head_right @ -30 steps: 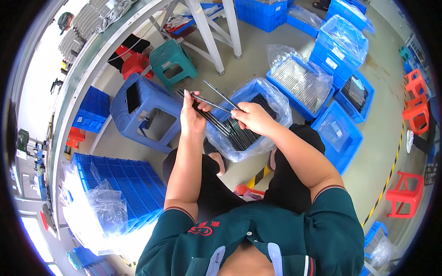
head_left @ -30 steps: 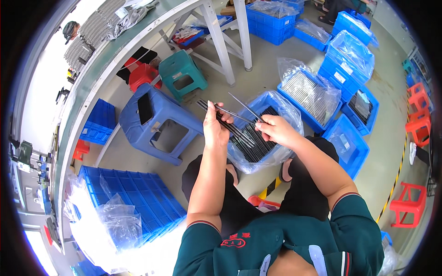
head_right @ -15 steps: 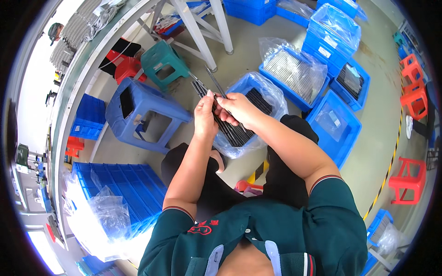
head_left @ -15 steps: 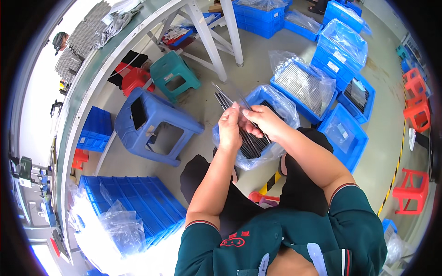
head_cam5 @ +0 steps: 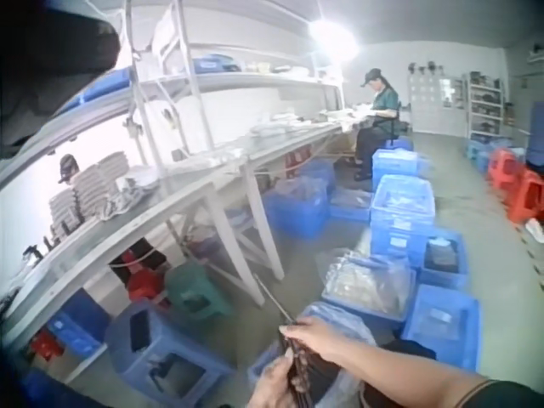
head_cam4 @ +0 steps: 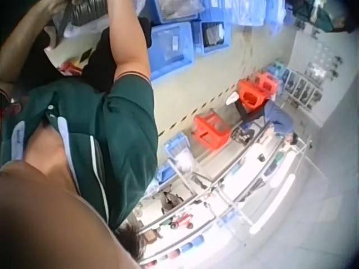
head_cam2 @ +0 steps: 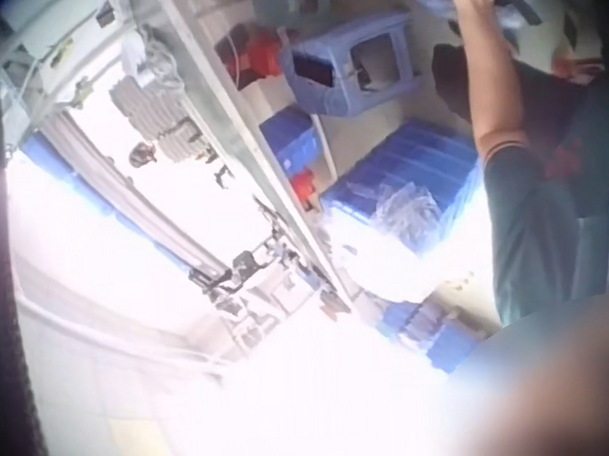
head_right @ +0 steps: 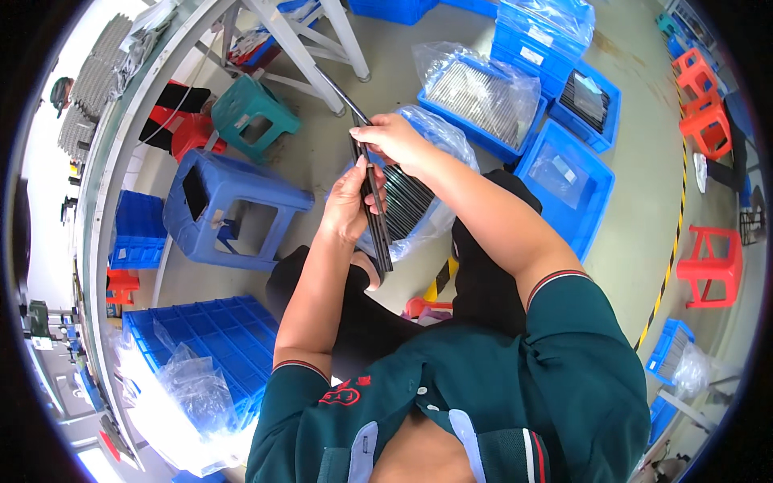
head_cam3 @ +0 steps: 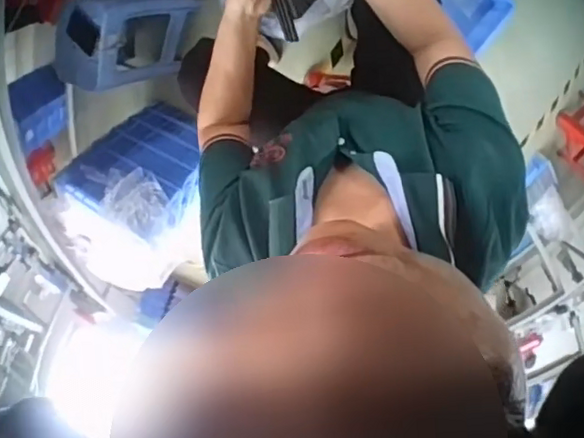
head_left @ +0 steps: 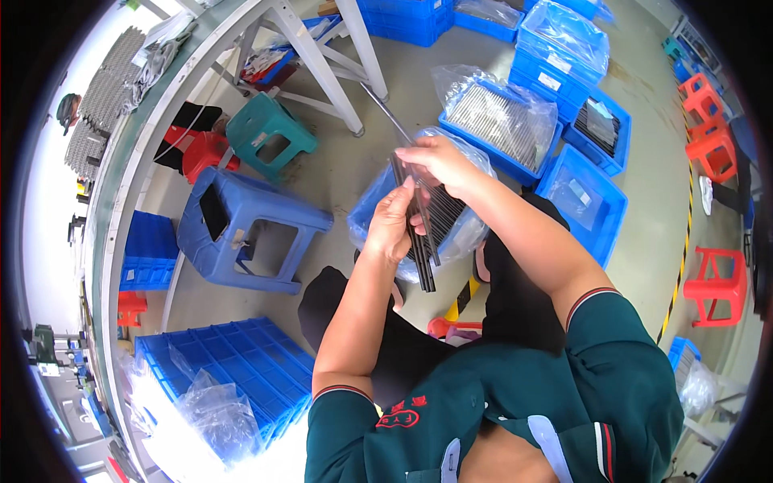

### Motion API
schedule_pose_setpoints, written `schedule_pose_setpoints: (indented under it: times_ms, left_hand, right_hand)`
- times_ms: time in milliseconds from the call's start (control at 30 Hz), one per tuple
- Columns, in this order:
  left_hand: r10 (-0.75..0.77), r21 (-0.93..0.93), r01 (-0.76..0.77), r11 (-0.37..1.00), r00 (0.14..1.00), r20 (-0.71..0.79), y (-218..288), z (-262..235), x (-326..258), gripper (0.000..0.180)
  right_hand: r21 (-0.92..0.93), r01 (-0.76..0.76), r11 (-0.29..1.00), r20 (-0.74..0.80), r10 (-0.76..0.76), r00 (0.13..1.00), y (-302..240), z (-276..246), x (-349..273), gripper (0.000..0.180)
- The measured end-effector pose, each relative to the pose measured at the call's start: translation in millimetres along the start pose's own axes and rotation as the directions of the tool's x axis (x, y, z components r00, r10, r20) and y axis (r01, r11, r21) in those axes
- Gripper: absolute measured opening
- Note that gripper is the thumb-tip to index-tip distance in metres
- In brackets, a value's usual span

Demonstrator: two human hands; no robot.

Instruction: Sorting and inspecting thin black rods by hand in a factory setting.

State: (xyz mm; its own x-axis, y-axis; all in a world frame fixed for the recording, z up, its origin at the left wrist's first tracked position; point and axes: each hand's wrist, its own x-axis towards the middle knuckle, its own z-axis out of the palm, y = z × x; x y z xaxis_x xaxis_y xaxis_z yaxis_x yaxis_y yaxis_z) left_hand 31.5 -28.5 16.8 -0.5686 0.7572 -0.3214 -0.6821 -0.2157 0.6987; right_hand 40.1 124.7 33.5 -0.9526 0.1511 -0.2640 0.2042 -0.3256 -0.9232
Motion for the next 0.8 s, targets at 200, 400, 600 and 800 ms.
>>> schedule_pose_setpoints:
  times_ms: [200, 400, 600, 800]
  left_hand:
    - [0.000, -0.043, 0.000, 0.999, 1.000, 0.005, 8.5, -5.1, 3.8, 0.032]
    - [-0.079, -0.014, 0.082, 0.997, 0.985, 0.154, -1.5, 7.9, -12.1, 0.034]
    - [-0.004, -0.200, 0.023, 0.980, 0.995, 0.097, 2.8, -31.3, -3.5, 0.034]
    - [0.035, -0.200, -0.017, 0.980, 0.996, 0.082, 10.0, -18.3, 0.8, 0.034]
  right_hand:
    - [-0.179, 0.184, 0.967, -0.206, -0.219, 0.954, 9.5, 10.1, 4.6, 0.022]
    - [0.213, 0.239, 0.947, -0.499, -0.105, 0.860, -17.3, -46.2, 32.7, 0.023]
    - [0.095, 0.171, 0.981, -0.365, -0.125, 0.923, -27.0, -34.4, 11.7, 0.023]
    - [-0.138, -0.013, 0.990, 0.005, 0.013, 1.000, -0.9, 7.2, -12.5, 0.023]
